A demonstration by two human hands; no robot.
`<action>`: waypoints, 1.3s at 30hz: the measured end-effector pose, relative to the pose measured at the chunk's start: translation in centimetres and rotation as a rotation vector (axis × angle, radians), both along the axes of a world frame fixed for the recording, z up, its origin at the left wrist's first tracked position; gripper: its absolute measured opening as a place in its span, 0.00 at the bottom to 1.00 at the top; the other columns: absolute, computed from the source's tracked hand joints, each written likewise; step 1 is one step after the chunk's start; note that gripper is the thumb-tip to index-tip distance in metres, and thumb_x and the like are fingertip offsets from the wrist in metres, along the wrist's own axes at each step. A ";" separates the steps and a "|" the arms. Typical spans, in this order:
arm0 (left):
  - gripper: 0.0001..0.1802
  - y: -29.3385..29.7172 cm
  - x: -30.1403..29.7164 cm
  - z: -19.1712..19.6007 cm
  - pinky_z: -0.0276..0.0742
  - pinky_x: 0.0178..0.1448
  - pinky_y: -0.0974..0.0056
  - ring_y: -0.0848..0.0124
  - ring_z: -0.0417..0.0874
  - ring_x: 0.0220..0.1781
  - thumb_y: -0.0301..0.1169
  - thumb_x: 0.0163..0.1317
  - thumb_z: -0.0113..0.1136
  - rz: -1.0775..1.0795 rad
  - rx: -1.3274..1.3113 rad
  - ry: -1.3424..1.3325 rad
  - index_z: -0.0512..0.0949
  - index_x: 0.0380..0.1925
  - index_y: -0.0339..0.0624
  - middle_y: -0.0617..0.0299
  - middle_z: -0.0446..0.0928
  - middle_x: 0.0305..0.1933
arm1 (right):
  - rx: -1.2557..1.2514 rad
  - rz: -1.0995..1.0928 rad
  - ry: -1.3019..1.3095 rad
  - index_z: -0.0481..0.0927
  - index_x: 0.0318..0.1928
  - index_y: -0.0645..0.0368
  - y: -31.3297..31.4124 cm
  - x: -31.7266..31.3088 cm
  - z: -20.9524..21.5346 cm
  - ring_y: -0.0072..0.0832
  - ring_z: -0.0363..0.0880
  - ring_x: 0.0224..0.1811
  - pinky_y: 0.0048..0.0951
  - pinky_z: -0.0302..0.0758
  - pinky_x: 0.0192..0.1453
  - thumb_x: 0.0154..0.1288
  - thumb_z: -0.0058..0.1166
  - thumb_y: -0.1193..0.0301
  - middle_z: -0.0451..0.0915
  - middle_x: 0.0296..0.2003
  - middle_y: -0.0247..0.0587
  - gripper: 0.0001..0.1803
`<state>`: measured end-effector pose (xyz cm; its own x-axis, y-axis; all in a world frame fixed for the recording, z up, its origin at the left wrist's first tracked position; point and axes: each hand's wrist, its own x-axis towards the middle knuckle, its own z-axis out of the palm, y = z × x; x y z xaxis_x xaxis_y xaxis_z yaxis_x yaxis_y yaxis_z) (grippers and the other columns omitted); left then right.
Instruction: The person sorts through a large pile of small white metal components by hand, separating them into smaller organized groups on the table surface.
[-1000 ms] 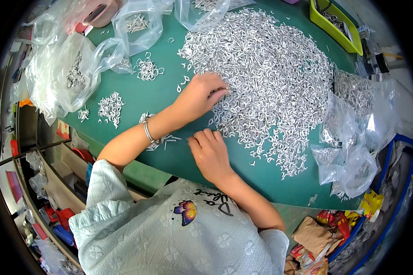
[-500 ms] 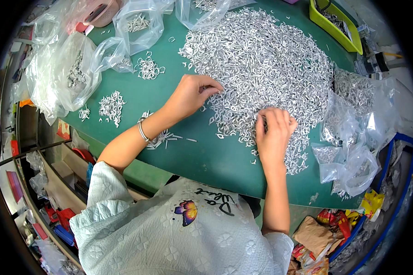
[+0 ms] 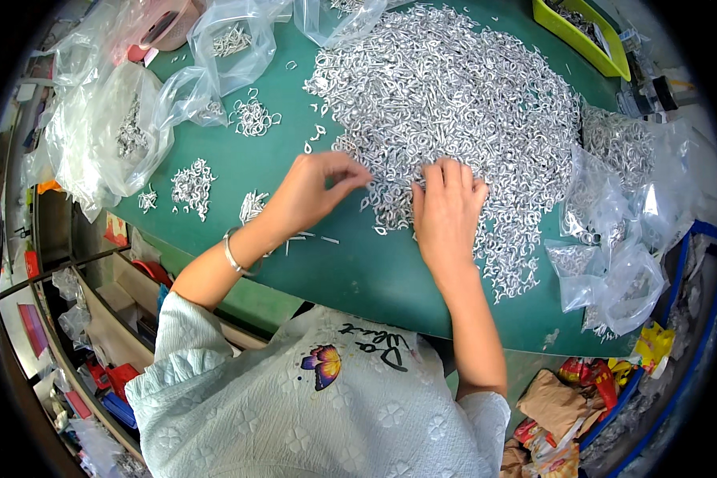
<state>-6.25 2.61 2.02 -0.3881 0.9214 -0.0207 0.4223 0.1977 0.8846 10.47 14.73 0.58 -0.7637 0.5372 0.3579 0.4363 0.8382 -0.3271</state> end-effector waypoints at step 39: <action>0.11 4.7 0.9 -4.1 0.63 0.51 0.56 0.63 0.72 0.51 0.28 0.56 0.63 -0.211 0.243 0.717 0.78 0.41 0.46 0.61 0.72 0.48 | -0.018 0.010 -0.048 0.79 0.31 0.59 1.0 -0.8 0.1 0.36 0.72 0.42 0.39 0.60 0.51 0.56 0.62 0.75 0.75 0.34 0.38 0.04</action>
